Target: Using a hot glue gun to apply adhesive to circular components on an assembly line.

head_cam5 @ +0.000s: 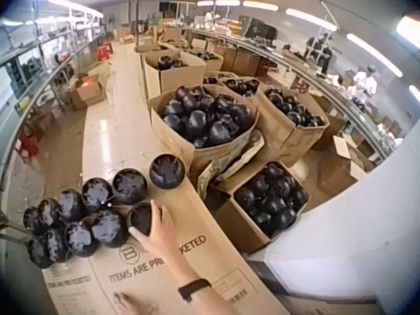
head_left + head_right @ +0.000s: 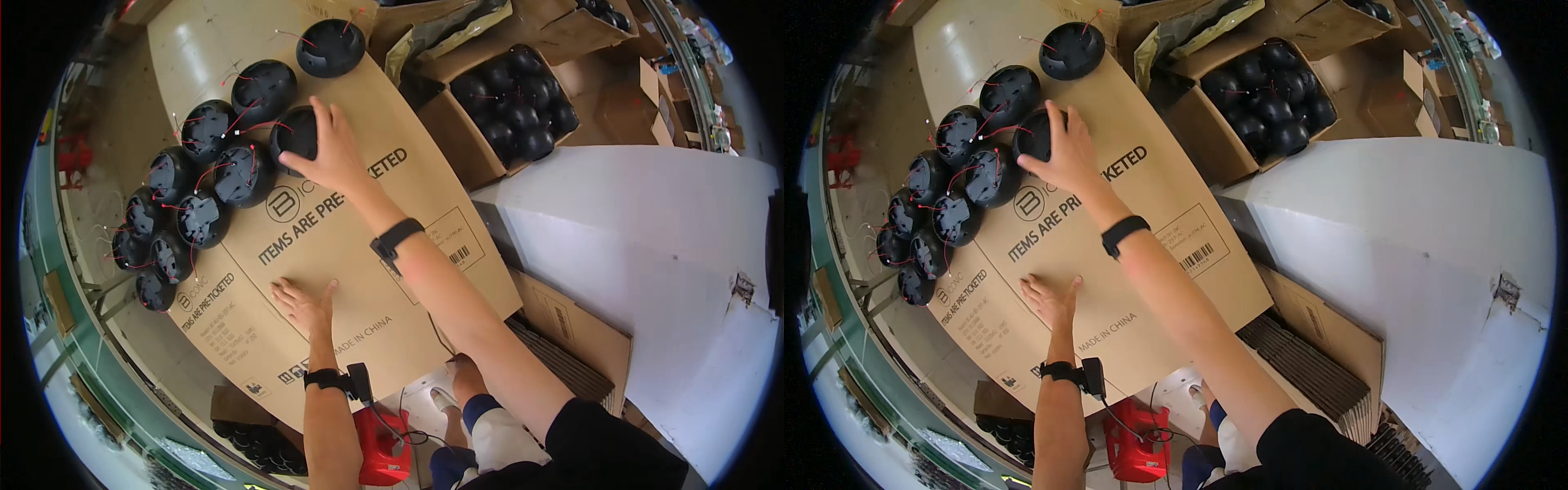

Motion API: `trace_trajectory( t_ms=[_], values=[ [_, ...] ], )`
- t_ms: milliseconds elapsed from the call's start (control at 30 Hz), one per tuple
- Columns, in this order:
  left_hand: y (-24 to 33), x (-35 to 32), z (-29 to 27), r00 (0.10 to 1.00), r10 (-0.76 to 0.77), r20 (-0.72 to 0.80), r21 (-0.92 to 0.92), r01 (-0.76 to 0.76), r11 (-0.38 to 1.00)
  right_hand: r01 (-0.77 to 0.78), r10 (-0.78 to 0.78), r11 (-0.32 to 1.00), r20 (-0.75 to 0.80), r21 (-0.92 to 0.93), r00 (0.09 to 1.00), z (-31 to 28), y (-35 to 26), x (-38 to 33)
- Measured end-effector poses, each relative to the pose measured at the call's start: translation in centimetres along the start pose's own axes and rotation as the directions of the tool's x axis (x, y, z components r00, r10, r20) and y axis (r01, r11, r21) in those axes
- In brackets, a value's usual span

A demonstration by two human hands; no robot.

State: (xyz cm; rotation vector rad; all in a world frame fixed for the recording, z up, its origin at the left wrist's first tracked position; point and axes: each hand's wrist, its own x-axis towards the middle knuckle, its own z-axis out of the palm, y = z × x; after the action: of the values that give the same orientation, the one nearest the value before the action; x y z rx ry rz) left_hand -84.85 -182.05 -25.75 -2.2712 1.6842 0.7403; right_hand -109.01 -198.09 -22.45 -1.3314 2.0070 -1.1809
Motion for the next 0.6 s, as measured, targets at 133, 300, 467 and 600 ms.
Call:
trace_trajectory(
  t_ms=[133, 300, 467, 600],
  values=[
    [0.6, 0.0, 0.6, 1.000, 0.006, -0.004, 0.003, -0.006, 1.000, -0.026, 0.088, 0.943, -0.171, 0.333, 0.981, -0.9, 3.2, 0.0],
    [0.1, -0.3, 0.0, 1.000, 0.011, -0.005, 0.073, -0.011, 0.997, -0.305, 0.329, 0.894, -0.019, 0.329, 0.944, -2.5, 2.5, -1.0],
    [-0.3, 0.0, -0.3, 0.998, 0.045, -0.042, 0.050, -0.043, 0.998, -0.248, 0.251, 0.960, -0.003, 0.127, 0.968, -3.0, 2.2, -0.8],
    [1.1, -0.7, -0.3, 0.996, 0.080, -0.039, 0.002, -0.080, 0.997, -0.373, 0.378, 0.904, 0.017, 0.209, 0.926, -4.7, 3.4, -2.0]
  ],
)
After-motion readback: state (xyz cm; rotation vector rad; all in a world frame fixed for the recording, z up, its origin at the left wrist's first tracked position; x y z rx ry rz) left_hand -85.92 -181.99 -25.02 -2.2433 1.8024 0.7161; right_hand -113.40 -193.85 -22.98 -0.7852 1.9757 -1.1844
